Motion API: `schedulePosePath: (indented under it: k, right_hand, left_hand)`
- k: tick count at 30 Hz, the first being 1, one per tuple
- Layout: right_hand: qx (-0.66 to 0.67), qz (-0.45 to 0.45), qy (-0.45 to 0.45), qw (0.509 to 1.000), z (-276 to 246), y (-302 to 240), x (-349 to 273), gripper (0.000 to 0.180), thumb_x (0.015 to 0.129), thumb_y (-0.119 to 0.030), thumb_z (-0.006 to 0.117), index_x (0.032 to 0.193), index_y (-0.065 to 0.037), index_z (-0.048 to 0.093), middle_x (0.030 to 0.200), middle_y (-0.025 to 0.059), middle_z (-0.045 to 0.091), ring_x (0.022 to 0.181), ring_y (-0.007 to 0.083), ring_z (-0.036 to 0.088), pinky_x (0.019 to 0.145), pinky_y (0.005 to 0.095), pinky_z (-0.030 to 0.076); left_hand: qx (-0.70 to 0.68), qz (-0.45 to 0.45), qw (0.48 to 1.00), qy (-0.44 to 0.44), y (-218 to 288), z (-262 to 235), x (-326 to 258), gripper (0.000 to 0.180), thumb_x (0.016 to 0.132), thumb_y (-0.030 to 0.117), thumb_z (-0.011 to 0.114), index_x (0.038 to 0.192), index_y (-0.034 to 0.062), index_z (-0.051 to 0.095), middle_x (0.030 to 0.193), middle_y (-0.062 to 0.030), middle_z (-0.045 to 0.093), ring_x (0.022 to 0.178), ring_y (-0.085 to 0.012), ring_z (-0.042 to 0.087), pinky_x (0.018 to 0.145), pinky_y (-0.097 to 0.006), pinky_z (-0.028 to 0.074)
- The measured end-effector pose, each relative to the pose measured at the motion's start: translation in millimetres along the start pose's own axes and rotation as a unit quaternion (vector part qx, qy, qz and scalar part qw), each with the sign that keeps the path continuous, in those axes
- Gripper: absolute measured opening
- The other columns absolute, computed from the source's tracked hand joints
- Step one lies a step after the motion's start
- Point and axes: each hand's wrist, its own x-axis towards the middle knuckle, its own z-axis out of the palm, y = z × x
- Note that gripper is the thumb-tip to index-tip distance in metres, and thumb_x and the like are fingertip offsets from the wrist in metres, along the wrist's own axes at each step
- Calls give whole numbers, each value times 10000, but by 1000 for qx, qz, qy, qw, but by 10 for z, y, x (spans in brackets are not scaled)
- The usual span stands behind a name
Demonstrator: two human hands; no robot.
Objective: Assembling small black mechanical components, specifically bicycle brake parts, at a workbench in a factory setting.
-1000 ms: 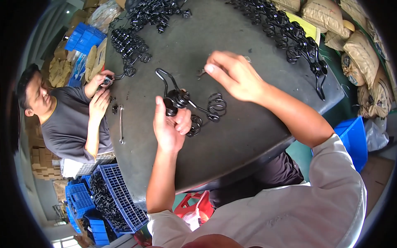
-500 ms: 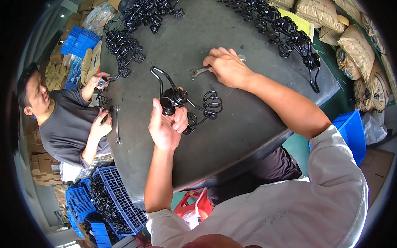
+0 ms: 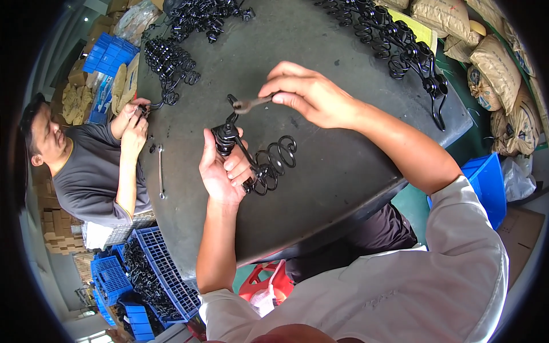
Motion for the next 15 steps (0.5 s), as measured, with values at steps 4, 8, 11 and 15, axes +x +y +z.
schedulePosePath:
  k: [4, 8, 11, 15]
  right_hand:
    - [34, -5, -29, 999, 34, -62, -18, 197, 1002, -26, 622, 1181, -6, 702, 1170, 128, 591, 1066, 269, 627, 912, 363, 516]
    - [31, -33, -29, 999, 57, -95, -27, 199, 982, -7, 638, 1165, -16, 715, 1156, 125, 593, 1028, 268, 636, 881, 365, 528]
    - [36, -43, -30, 998, 64, -101, -29, 207, 964, 7, 651, 1156, -22, 725, 1145, 121, 593, 1012, 267, 640, 872, 366, 532]
    - [61, -37, -51, 996, 21, -116, -23, 232, 942, 27, 664, 1158, -24, 731, 1140, 117, 592, 1011, 263, 640, 867, 366, 534]
  left_hand:
    - [-34, -35, 999, -2, 5, -27, -2, 692, 1094, 598, 319, 1156, 0, 663, 546, 34, 412, 397, -62, 268, 326, -213, 246]
    - [-39, -57, 998, -5, -25, -32, 17, 701, 1097, 596, 306, 1108, -9, 659, 524, 36, 410, 369, -60, 263, 315, -211, 243]
    - [-27, -81, 996, -9, -51, -31, 28, 714, 1098, 594, 301, 1077, -29, 649, 525, 30, 417, 352, -56, 263, 302, -211, 248]
    - [-72, -126, 989, -30, -41, -65, 39, 707, 1095, 597, 312, 1078, -29, 641, 533, 21, 426, 343, -56, 275, 291, -206, 263]
